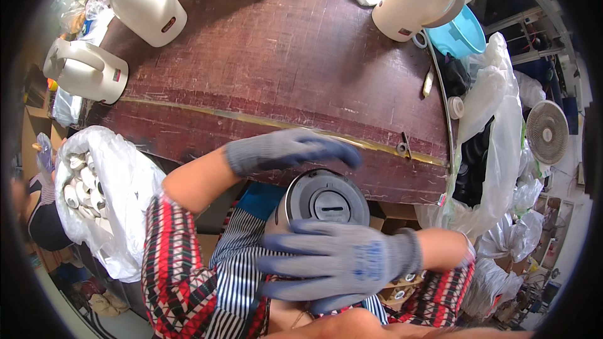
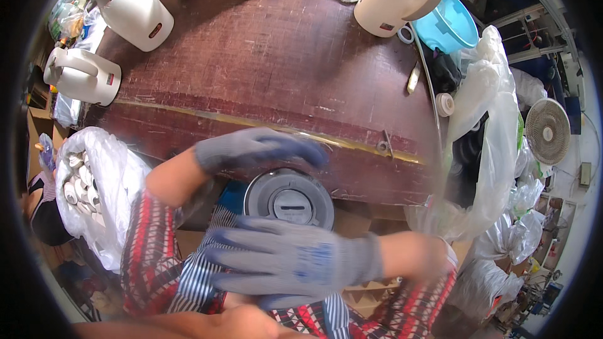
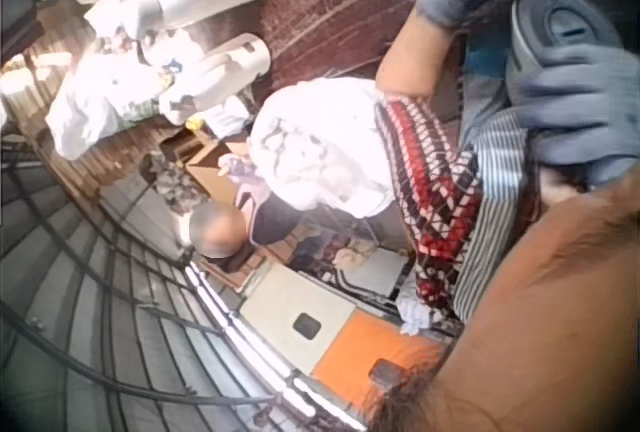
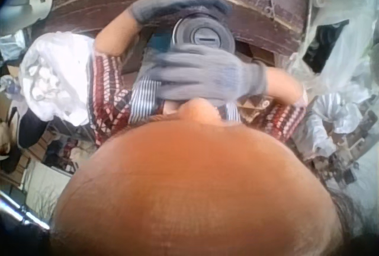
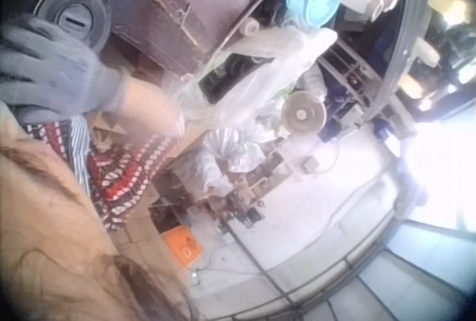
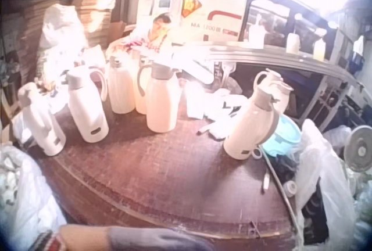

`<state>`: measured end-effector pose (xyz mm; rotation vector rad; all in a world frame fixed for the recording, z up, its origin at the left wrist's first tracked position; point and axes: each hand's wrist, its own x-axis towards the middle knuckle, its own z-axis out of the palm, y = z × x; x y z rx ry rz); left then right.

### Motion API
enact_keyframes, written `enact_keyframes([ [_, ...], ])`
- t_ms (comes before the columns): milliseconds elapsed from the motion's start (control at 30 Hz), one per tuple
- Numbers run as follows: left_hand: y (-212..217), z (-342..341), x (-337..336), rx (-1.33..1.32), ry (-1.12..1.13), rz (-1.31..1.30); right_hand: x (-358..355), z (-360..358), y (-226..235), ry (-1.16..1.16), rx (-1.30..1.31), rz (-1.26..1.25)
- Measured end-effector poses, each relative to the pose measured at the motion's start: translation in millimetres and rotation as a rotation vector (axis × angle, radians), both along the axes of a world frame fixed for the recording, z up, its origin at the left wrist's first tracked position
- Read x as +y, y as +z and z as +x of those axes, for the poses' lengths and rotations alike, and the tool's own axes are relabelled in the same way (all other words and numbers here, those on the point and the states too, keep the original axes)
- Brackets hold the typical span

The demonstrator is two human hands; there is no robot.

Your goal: The person repeatedly picks up white thermos bodies, inserts inner liners, and screws on lids. They handle each unit one at a time, place finished thermoses on the table, and retrieve new parts from a nearby crate.

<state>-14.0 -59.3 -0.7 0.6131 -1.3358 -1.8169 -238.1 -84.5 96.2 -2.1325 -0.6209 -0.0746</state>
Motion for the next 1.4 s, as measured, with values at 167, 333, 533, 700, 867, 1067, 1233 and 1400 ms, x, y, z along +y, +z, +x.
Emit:
enact_keyframes([
  [167, 6.4, -19.4, 16.5, -0.455, 0.011, -0.429, -1.1, -17.7, -16.6, -0.015, 0.086, -0.111],
  [333, -4.3, -0.7, -12.2, -0.215, 0.073, -0.178, -2.8, 9.8, -4.9, 0.078, 0.083, 0.125],
  [533, -1.6, -23.2, -18.1, -0.186, -0.183, -0.252, 18.4, 35.1, -1.9, -0.017, 0.012, 0.0],
  [700, 2.4, 19.7, 11.6, -0.4, 0.182, -0.188, -19.7, -7.4, -9.5, 0.058, 0.064, 0.018],
  [867, 4.1, -16.1, 37.4, -0.494, 0.11, -0.356, -13.7, -15.7, -31.9, 0.076, 0.074, -0.122],
  [1067, -7.5, -15.3, 0.1, -0.21, -0.154, -0.163, 13.9, 8.1, -37.2, -0.049, 0.142, -0.044],
  [1233, -21.5, -36.3, -26.0, -0.068, -0.304, -0.16, 17.3, 32.4, -26.4, -0.164, 0.124, -0.005],
  [1400, -71.1, -52.1, -6.1, 0.229, -0.072, 0.126, -46.7, 6.7, -7.7, -0.572, -0.148, -0.117],
])
